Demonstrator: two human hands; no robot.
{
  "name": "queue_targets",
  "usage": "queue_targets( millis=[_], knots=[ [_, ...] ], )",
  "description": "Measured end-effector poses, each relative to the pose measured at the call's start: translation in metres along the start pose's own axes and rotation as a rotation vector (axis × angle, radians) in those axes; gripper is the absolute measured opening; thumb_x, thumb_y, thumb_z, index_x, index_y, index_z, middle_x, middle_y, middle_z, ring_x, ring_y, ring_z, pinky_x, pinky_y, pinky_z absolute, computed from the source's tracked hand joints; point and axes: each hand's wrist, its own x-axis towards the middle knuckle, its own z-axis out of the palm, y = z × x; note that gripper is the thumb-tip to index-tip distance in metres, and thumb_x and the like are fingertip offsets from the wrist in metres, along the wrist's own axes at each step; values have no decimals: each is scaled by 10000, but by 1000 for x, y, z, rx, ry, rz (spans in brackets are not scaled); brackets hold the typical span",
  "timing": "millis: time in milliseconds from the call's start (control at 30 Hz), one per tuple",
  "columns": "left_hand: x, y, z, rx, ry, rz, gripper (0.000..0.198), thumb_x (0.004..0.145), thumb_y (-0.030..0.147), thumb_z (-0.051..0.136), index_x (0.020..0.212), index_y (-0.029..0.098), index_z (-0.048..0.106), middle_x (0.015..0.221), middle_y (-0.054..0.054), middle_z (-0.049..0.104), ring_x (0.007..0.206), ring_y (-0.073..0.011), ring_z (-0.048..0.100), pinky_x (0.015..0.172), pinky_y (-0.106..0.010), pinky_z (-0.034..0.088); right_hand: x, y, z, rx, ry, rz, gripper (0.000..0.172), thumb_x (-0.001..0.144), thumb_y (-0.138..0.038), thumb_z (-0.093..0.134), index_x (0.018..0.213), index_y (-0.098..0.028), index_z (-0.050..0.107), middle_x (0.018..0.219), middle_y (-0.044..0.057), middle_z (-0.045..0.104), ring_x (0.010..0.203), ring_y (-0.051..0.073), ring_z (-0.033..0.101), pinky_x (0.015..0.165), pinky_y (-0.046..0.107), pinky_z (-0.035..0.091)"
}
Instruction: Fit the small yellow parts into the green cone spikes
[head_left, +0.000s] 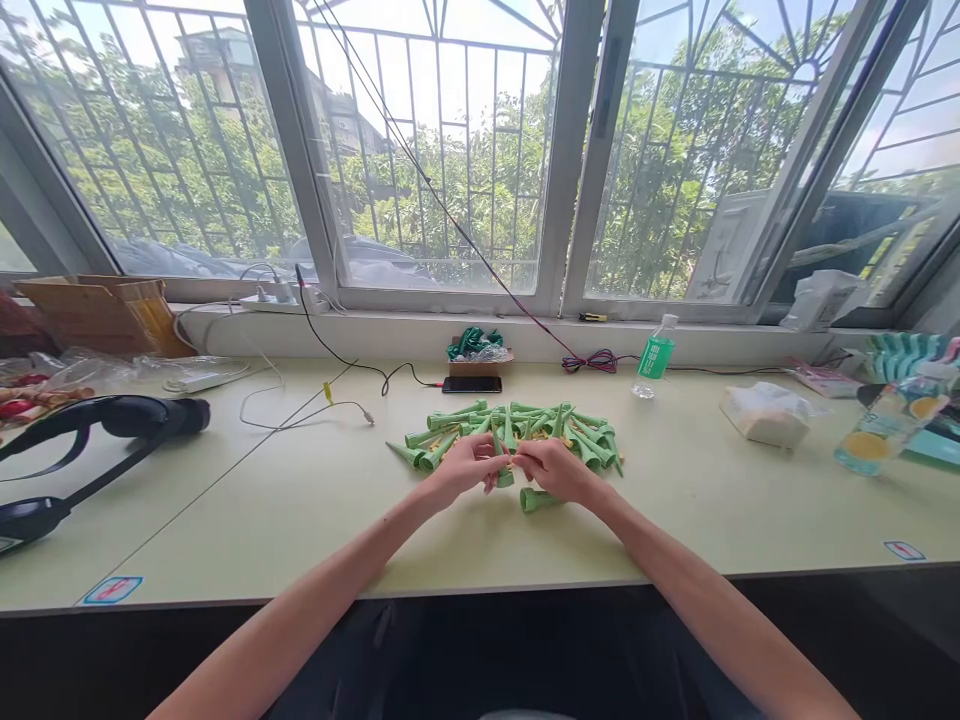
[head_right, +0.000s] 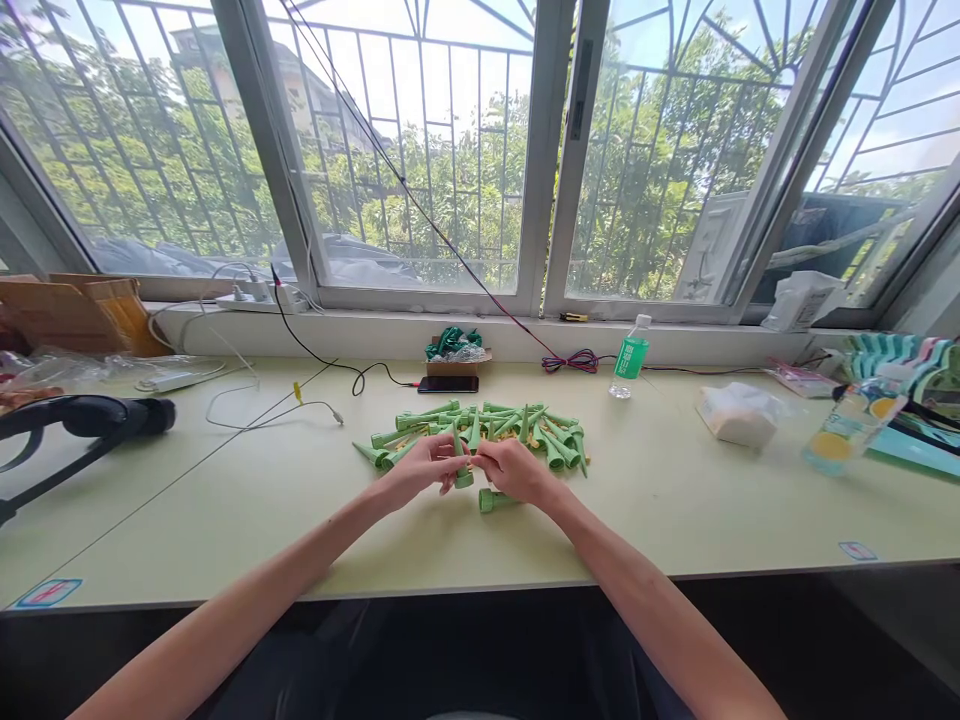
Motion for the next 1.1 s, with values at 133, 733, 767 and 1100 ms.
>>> queue_targets(
  millis=[133,733,767,1100],
  knots=[
    [-1,1,1,2,-27,9,328,765,430,709,865,132,617,590,17,531,496,-99,515,460,-229,437,0,-2,-1,1,-5,7,321,948,-226,436,632,-187,476,552,-17,550,506,102,460,552,226,339],
    [0,2,1,40,-12,32,329,772,422,704,869,126,598,573,15,529,482,-103,520,442,-221,440,0,2,1,2,40,-5,203,946,-264,470,796,-173,572,600,-29,529,533,96,425,557,212,325],
    [0,1,0,29,-4,29,324,775,417,702,871,125,598,573,15,526,482,-102,518,444,-221,442,0,2,1,13,46,-2,167,943,-273,483,863,-175,592,603,-32,533,529,98,425,559,213,334],
    [4,-7,-6,-86,-2,48,290,789,391,692,883,130,606,625,6,551,450,-72,480,441,-213,414,-1,0,0,69,47,-17,218,918,-310,556,1097,-197,605,690,-18,588,541,104,456,581,220,388]
  ],
)
